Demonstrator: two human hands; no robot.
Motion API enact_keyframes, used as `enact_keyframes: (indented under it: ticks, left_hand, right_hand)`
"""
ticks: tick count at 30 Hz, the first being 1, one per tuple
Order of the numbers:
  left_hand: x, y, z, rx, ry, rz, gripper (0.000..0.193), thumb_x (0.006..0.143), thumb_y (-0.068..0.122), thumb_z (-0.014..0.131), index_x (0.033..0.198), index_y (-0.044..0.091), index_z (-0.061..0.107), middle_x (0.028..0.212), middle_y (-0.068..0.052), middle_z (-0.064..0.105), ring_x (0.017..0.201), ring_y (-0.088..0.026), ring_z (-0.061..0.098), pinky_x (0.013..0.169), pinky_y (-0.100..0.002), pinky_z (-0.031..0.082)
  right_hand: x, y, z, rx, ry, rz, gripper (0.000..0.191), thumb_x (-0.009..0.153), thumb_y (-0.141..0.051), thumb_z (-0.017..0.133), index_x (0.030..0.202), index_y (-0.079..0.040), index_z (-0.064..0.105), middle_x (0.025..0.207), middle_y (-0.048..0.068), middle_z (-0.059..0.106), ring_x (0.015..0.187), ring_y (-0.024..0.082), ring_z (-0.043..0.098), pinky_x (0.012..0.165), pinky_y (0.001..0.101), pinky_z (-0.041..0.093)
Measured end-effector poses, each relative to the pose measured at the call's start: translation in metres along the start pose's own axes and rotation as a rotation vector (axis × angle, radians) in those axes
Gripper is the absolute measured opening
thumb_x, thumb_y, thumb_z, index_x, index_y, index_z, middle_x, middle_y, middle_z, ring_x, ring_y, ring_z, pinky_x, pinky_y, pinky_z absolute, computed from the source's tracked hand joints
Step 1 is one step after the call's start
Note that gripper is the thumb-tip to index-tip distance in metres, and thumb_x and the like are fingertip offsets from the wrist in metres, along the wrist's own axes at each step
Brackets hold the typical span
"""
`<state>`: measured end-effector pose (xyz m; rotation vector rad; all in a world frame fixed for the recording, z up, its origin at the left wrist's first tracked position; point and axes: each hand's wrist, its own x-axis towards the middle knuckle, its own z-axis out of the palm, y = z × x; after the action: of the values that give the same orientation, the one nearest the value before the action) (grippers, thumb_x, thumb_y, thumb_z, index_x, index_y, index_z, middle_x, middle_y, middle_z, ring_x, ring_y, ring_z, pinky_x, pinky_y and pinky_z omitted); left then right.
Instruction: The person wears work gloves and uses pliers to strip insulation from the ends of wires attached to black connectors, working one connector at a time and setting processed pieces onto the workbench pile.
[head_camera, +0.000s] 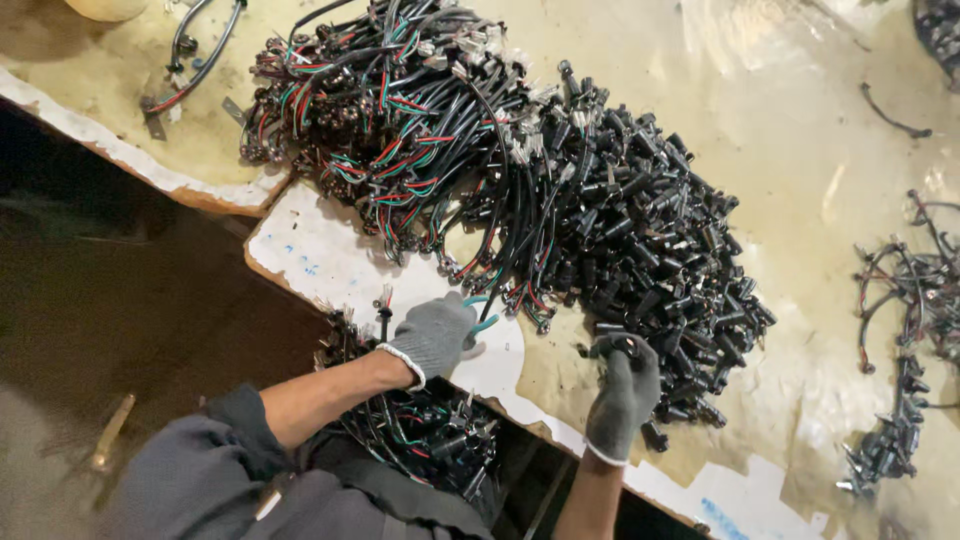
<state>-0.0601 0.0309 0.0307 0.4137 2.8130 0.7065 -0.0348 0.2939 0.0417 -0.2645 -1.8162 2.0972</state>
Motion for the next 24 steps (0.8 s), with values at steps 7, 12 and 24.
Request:
enact_keyframes:
  ticks: [7, 12, 24]
  left_hand:
    - [-0.004, -0.005, -0.016, -0.045, 0.098, 0.05, 0.018, 0.083, 0.021, 0.074, 0.089, 0.004, 0.073, 0.097, -0.024, 0.064, 0.079, -0.038, 0.071, 0.065, -0.049, 0.057]
    - [-0.013, 0.002, -0.055, -0.853, -0.065, 0.036, 0.026, 0.076, 0.027, 0.085, 0.083, 0.005, 0.075, 0.075, -0.01, 0.072, 0.07, -0.016, 0.065, 0.065, -0.034, 0.052]
    - [-0.028, 0.026, -0.061, -0.956, 0.073, 0.435, 0.022, 0.083, 0.024, 0.084, 0.087, 0.004, 0.075, 0.078, -0.003, 0.071, 0.074, -0.01, 0.067, 0.067, -0.028, 0.054]
  right_hand:
    - [-0.043, 0.008, 0.026, 0.073, -0.203, 0.116, 0.017, 0.088, -0.011, 0.066, 0.103, -0.005, 0.064, 0.082, 0.004, 0.06, 0.067, 0.014, 0.059, 0.068, 0.032, 0.055]
    - [-0.055, 0.004, 0.038, -0.811, -0.436, -0.256, 0.029, 0.072, -0.022, 0.084, 0.084, -0.006, 0.062, 0.06, 0.006, 0.057, 0.051, 0.017, 0.055, 0.052, 0.0338, 0.047]
    - [-0.056, -0.01, 0.052, -0.6, -0.655, -0.139, 0.021, 0.073, -0.015, 0.069, 0.091, -0.005, 0.074, 0.064, 0.006, 0.068, 0.055, 0.015, 0.065, 0.056, 0.0321, 0.052]
